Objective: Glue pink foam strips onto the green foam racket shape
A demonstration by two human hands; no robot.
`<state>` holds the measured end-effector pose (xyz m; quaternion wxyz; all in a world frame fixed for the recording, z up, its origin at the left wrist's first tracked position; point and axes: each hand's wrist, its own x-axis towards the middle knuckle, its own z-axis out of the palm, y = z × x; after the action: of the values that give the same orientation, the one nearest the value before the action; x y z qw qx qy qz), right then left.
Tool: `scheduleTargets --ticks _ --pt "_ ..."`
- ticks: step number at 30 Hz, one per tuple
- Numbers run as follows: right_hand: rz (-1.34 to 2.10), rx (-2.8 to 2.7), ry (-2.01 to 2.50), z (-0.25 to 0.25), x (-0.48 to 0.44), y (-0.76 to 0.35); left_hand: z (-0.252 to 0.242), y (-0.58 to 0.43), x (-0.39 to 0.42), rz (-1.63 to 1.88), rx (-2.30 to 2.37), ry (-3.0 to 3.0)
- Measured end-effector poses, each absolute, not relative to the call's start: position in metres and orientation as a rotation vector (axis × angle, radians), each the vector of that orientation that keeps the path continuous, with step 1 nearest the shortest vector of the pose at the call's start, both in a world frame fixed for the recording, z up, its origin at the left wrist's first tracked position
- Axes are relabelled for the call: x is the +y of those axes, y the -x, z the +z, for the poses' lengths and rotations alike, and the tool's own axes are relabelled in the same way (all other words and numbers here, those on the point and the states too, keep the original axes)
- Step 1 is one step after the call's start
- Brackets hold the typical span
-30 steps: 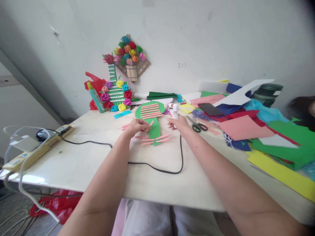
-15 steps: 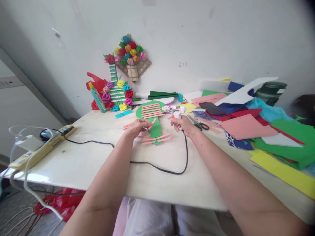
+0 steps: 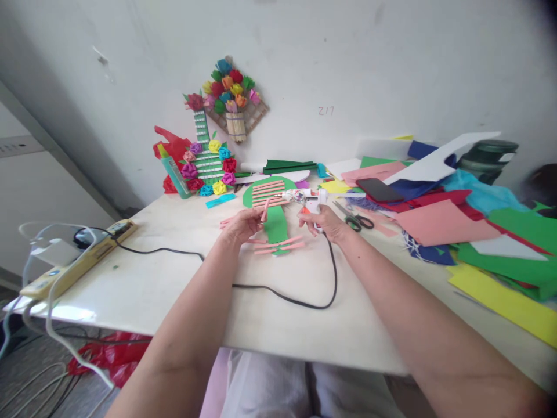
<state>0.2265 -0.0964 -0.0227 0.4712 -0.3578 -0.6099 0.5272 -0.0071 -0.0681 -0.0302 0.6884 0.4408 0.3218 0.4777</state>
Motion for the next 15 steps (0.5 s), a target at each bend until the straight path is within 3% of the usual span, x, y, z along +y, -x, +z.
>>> scheduleTargets --ticks 15 --pt "1.210 -1.110 0.885 -0.015 -0.094 -0.194 -0.013 -0.016 -0.086 0.920 0.822 -1.512"
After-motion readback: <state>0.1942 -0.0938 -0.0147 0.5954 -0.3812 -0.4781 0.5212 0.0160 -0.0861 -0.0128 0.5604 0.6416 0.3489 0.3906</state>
